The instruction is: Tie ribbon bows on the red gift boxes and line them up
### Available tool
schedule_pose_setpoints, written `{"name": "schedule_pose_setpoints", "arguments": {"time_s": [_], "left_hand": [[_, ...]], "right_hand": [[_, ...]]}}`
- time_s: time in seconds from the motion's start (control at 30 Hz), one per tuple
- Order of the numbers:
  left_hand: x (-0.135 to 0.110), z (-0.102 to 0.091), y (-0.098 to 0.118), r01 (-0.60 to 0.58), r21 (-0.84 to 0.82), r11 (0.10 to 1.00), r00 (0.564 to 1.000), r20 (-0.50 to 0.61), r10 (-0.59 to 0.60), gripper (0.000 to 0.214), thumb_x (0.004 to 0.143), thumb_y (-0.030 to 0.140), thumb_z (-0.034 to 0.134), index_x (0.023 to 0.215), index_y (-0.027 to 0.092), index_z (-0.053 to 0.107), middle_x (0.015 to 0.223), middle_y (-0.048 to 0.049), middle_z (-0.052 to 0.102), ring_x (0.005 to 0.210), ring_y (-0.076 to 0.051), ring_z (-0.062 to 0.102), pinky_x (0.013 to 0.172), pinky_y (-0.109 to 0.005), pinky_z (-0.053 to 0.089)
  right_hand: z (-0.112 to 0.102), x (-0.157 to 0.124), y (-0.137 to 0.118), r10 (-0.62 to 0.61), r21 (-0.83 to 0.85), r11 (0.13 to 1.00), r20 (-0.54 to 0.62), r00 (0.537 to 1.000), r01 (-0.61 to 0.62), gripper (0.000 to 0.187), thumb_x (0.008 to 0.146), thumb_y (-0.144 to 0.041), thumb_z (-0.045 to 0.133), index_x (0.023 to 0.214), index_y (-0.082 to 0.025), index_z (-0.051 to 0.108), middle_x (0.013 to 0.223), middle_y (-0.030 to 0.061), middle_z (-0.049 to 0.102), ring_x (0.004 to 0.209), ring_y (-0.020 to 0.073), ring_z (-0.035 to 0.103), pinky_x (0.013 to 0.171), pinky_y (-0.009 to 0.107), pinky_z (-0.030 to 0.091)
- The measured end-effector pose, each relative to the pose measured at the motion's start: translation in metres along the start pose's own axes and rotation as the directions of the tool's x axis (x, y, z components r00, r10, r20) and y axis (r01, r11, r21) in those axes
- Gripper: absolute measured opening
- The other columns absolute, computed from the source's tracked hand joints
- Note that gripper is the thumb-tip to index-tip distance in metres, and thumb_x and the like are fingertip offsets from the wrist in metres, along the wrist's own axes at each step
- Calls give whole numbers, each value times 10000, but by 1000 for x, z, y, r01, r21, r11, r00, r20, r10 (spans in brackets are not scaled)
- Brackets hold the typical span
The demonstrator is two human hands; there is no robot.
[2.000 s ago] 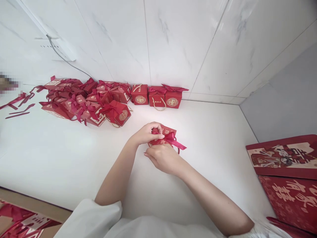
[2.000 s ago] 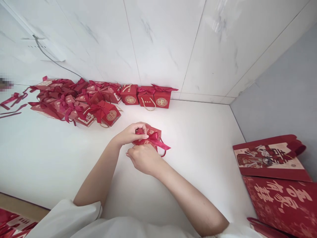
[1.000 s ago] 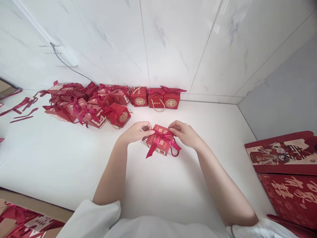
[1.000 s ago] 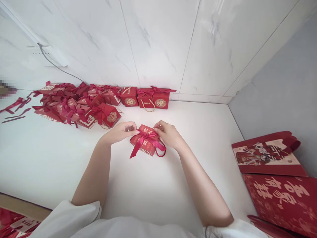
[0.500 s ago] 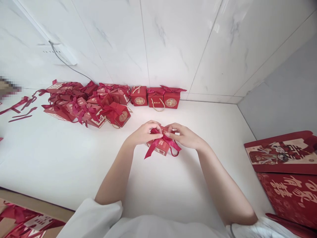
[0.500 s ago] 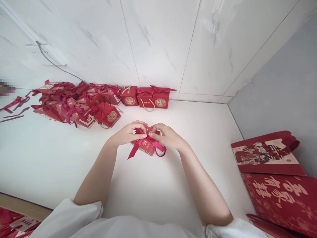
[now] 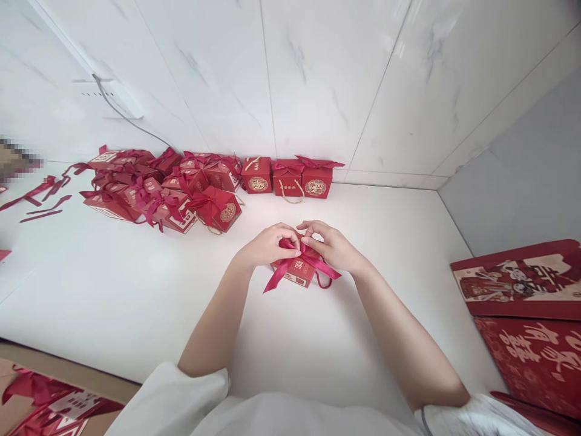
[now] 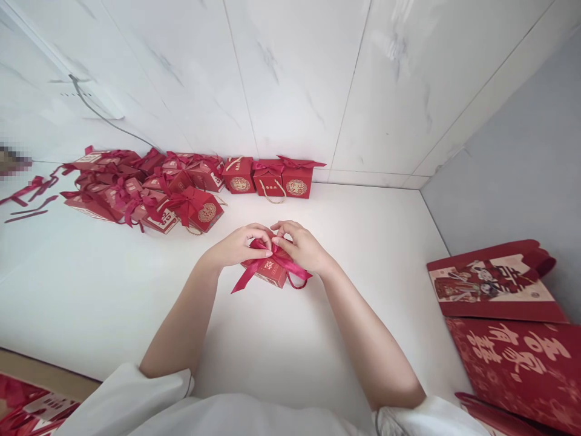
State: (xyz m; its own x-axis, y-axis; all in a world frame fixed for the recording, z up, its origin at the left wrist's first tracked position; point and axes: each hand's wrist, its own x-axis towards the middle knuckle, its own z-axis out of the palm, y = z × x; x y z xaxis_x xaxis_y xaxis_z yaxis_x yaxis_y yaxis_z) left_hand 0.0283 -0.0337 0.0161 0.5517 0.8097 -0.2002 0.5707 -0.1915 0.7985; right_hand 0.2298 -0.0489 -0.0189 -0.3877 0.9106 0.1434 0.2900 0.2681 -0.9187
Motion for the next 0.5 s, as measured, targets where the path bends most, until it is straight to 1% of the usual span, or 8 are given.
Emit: {"name": "schedule_pose_setpoints", "arguments": {"time_s": [0.1, 0.17, 0.2, 0.27, 0.33, 0.4, 0.47, 0.5], "left_hand": [[-3, -3, 3, -11, -20, 1000, 1000, 24, 11, 180, 754, 367, 626, 817, 201, 656, 1135, -44, 572, 951, -204, 607, 819, -329, 509], [-6, -6, 6, -19, -95, 995, 999, 47, 24, 233, 771, 393, 621, 912, 209, 636, 1134, -43, 589, 964, -207, 606, 828, -341, 510], [-7, -8, 6, -20, -145, 989, 999, 42, 26, 268, 783, 407, 614, 972, 217, 619, 1148, -43, 592, 985, -209, 604, 843, -347, 507], [-9, -13, 6, -23, -217, 976, 1000, -17, 20, 311, 810, 424, 592, 1053, 231, 587, 1207, -41, 581, 1059, -212, 588, 916, -363, 481], [-11, -20, 2, -15, -220, 976, 994, -107, -9, 307, 831, 439, 569, 1058, 233, 587, 1257, -40, 564, 1124, -218, 562, 992, -385, 436], [-14, -27, -3, 9, -178, 984, 986, -160, -38, 317, 834, 459, 558, 1046, 229, 604, 1252, -47, 575, 1157, -231, 547, 1031, -410, 405], [-17, -34, -11, 17, -127, 992, 992, -119, -32, 383, 798, 464, 601, 1113, 246, 599, 1273, -53, 570, 1212, -251, 516, 1050, -431, 390], [-19, -37, -16, -1, -101, 995, 998, -65, -6, 476, 752, 449, 656, 1181, 262, 573, 1317, -54, 543, 1260, -261, 480, 1063, -437, 379]], "right_hand": [[-7, -2, 3, 111, 87, 990, 5, 994, -111, 218, 901, -436, 495, 901, -227, 558, 1217, 45, 585, 1097, 203, 557, 953, 391, 407], [-16, -5, 2, 160, 100, 983, -29, 987, -156, 266, 905, -477, 472, 994, -243, 559, 1194, 38, 595, 1082, 204, 555, 945, 392, 413], [-21, -7, 0, 179, 86, 981, -44, 983, -175, 287, 904, -492, 465, 1024, -249, 560, 1176, 36, 603, 1076, 207, 554, 941, 397, 415], [-32, -10, -3, 208, 41, 978, -37, 978, -206, 309, 893, -511, 475, 1034, -254, 575, 1137, 34, 618, 1053, 217, 561, 930, 408, 424], [-42, -13, -7, 205, 7, 979, 6, 979, -205, 306, 874, -509, 509, 1023, -254, 592, 1113, 33, 626, 1036, 220, 574, 937, 417, 426], [-48, -16, -9, 187, 2, 982, 62, 980, -187, 312, 854, -494, 550, 1057, -261, 595, 1149, 37, 616, 1064, 223, 574, 962, 423, 421], [-51, -19, -8, 182, 6, 983, 156, 971, -185, 428, 804, -474, 628, 1183, -290, 552, 1240, 46, 581, 1137, 240, 549, 980, 432, 421], [-52, -21, -7, 185, 4, 982, 219, 958, -191, 555, 765, -459, 678, 1270, -314, 498, 1282, 50, 560, 1174, 254, 530, 983, 439, 423]]}}
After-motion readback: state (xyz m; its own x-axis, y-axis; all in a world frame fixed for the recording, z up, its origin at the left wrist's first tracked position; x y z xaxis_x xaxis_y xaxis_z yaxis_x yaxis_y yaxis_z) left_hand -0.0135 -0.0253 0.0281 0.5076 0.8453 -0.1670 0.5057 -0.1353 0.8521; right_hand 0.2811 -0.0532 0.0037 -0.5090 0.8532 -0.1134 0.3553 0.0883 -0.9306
